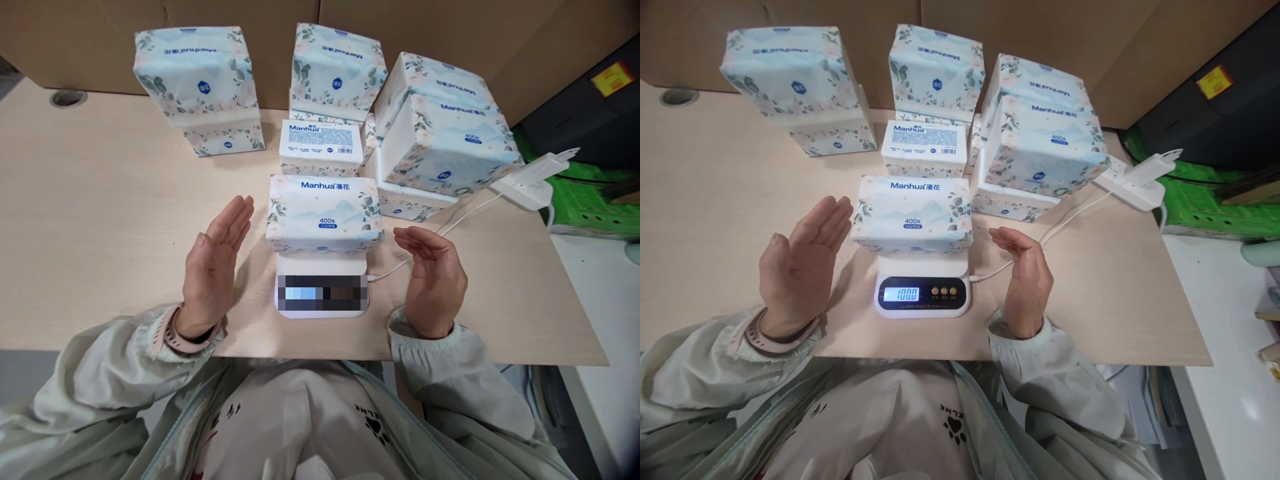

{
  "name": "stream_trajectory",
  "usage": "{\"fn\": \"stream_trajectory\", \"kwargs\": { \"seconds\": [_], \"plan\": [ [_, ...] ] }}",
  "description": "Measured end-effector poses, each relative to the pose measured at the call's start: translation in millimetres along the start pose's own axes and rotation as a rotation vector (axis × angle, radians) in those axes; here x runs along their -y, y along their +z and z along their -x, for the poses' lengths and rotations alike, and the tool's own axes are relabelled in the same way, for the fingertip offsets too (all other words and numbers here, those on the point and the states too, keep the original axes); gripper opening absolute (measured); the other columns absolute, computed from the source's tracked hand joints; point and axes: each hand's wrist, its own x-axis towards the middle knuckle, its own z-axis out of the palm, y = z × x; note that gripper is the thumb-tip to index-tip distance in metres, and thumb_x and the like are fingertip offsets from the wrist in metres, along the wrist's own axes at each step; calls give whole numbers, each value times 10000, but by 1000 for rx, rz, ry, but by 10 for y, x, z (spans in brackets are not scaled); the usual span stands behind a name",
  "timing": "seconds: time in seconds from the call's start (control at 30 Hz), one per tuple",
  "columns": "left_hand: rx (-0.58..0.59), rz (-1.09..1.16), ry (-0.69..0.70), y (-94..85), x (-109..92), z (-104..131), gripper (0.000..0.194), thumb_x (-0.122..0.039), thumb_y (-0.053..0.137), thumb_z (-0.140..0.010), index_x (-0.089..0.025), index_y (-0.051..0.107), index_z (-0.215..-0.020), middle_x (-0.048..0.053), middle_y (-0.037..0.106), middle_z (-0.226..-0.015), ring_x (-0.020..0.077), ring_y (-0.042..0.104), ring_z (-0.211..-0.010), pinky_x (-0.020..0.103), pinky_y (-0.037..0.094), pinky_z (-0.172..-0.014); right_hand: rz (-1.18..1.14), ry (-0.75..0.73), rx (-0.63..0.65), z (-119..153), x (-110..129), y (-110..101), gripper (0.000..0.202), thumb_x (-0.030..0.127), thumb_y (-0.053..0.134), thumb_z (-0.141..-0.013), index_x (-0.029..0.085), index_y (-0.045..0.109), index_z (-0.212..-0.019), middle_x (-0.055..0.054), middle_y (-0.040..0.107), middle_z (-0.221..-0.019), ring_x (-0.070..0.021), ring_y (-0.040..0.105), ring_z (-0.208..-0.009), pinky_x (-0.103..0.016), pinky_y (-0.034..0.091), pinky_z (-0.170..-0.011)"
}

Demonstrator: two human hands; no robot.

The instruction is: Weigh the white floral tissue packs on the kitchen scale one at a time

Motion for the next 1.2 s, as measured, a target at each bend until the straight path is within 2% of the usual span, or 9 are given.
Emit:
{"fn": "stream_trajectory", "kwargs": {
  "seconds": [0.17,0.33,0.5,0.8,1.1,1.2],
  "plan": [
    [-48,18,-21,25,-24,-21,600,-729,404,-1080,-356,774,-1370,8,703,-1536,365,512,-1594,649,252,-1418,61,1,9,9,9,-25,362,526,523,-1073,287,794,-1051,-62,820,-1029,-273,765,-1013,-512,605,-980],
    [-82,18,-25,37,-51,-27,593,-746,442,-1059,-349,793,-1328,-2,727,-1502,359,561,-1549,636,308,-1396,75,-12,8,8,33,-24,404,534,518,-1067,230,783,-1027,-94,798,-1012,-300,751,-1006,-549,593,-959],
    [-62,-6,-30,20,-69,-26,560,-731,457,-1064,-369,791,-1331,-13,719,-1509,352,556,-1551,595,375,-1368,18,-18,11,8,52,-19,337,483,551,-1074,281,815,-1018,-82,803,-1003,-303,742,-1006,-533,573,-960],
    [-59,-7,-57,6,-70,-32,544,-707,450,-1067,-372,796,-1320,-6,729,-1492,353,569,-1535,590,397,-1347,69,-10,-27,10,70,0,378,531,539,-1060,261,788,-972,-63,789,-960,-273,742,-963,-495,607,-932],
    [-55,-5,-69,-2,-77,-35,536,-712,476,-1048,-365,798,-1301,11,728,-1485,355,569,-1529,596,384,-1351,78,-25,-17,10,79,-7,346,493,536,-1061,260,780,-987,-104,778,-967,-322,728,-965,-569,591,-937],
    [-60,4,-63,9,-81,-34,531,-696,466,-1055,-367,801,-1305,7,731,-1479,349,574,-1522,599,389,-1344,79,-20,-17,13,83,-6,344,505,532,-1060,285,783,-980,-92,777,-967,-320,725,-965,-552,594,-933]
  ]
}}
